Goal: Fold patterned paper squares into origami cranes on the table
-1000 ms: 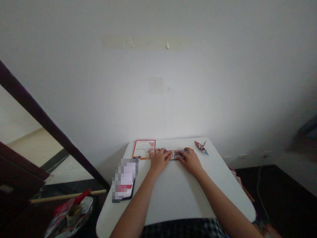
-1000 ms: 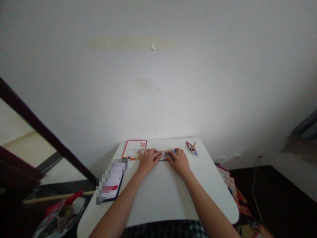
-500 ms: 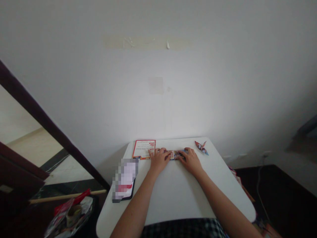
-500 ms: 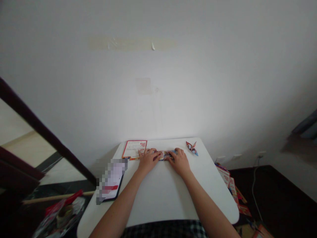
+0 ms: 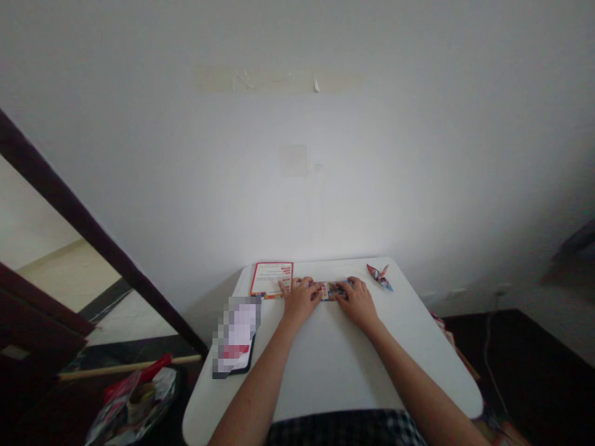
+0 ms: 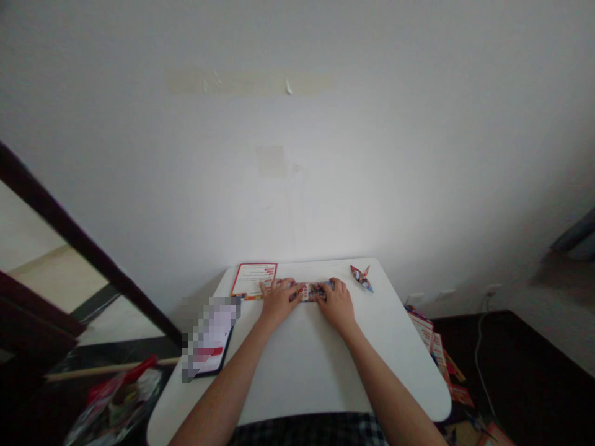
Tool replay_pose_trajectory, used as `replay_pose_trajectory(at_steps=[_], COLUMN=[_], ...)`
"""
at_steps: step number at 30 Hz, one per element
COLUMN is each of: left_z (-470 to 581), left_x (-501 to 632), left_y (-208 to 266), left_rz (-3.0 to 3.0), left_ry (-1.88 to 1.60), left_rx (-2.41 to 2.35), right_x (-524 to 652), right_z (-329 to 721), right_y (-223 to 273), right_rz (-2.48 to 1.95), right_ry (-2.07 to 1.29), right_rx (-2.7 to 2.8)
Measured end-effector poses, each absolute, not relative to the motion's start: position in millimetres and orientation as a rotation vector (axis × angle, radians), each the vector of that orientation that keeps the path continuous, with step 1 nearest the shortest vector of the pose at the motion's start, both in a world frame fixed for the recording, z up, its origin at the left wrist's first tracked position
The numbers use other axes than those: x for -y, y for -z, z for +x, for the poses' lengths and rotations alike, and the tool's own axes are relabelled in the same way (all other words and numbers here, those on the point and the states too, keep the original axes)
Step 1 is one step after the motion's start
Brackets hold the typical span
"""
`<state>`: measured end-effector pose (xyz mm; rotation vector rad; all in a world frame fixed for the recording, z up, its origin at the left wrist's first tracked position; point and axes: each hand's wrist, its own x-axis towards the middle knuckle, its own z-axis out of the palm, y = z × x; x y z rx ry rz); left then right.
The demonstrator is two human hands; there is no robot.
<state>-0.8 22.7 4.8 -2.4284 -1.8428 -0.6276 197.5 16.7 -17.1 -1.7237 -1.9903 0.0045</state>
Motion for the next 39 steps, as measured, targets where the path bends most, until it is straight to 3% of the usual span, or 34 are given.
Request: replay_pose_trajectory(at_steps=[39], left_z=[1.9], left_x=[-14.7], left_y=[-11.0], left_rz=[-2.417], left_ry=[0.641], left_rx=[1.789], right_x=[-10.4], right_z=[196.0], right_y=[9.3], right_rz=[-1.726], right_ry=[-0.041], right_rx=[2.023])
